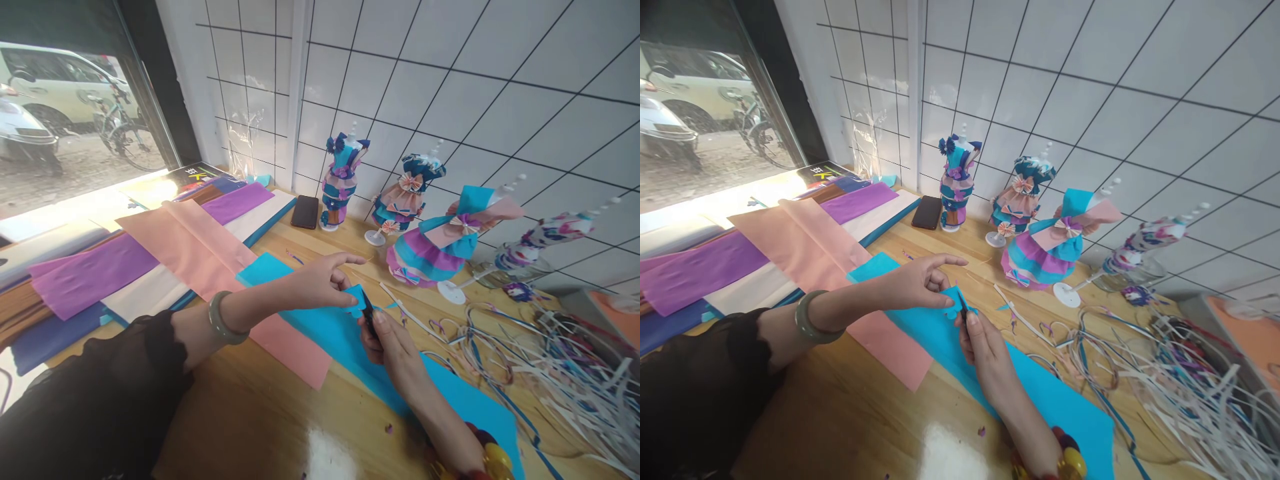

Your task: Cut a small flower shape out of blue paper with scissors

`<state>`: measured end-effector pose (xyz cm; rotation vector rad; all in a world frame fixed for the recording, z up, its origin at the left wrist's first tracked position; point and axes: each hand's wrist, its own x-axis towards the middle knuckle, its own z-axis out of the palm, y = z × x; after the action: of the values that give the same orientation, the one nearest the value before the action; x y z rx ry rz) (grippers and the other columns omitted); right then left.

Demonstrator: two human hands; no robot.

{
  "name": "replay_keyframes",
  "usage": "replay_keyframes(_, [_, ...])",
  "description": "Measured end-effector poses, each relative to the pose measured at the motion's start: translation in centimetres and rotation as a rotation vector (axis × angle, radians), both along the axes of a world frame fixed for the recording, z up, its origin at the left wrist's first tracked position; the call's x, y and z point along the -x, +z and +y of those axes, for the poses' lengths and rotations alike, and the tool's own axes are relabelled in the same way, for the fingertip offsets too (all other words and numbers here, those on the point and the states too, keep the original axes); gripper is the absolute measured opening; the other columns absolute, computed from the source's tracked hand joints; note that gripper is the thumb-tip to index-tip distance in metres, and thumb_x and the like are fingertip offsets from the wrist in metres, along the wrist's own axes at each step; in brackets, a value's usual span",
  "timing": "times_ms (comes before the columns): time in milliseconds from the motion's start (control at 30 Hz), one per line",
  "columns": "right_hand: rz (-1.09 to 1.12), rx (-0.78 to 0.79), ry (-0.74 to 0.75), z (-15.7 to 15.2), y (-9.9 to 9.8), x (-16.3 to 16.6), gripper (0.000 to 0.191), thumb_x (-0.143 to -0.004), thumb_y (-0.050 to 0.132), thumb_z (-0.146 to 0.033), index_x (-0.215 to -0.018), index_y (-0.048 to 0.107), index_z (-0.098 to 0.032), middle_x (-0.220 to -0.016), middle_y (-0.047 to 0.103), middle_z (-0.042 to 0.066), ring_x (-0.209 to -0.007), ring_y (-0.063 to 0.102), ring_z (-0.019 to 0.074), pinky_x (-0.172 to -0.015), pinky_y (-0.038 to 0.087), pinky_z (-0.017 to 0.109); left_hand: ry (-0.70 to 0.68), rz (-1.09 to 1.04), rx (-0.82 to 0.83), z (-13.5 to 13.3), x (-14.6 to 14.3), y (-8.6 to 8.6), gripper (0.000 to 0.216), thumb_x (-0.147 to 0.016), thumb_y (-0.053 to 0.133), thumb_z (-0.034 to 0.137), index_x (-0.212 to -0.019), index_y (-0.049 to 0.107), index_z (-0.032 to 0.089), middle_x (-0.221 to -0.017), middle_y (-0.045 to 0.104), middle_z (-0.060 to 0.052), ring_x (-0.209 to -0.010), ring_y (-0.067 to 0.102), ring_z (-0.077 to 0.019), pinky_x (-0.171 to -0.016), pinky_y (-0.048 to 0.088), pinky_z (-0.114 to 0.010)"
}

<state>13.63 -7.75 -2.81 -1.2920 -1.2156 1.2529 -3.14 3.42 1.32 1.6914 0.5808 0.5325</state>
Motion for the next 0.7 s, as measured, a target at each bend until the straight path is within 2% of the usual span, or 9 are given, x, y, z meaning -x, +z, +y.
replay_keyframes(700, [-0.019,-0.001,0.011,-0.09,0.11,-0.01,0.041,-0.093,0.041,-0.059,-0.085,0.052,-0.020,-0.060,0.032,-0.006,-0.049,0.026,0.0111,-0.045,0.019,0.027,-0.011,0.038,-0.060,0.23,0.24,-0.02,0.069,-0.076,0.067,0.028,-0.138,0.039,0.019,-0.065,0.051,0.005,-0.060,0.046,-0.0091,-0.055,0.037,-0.021])
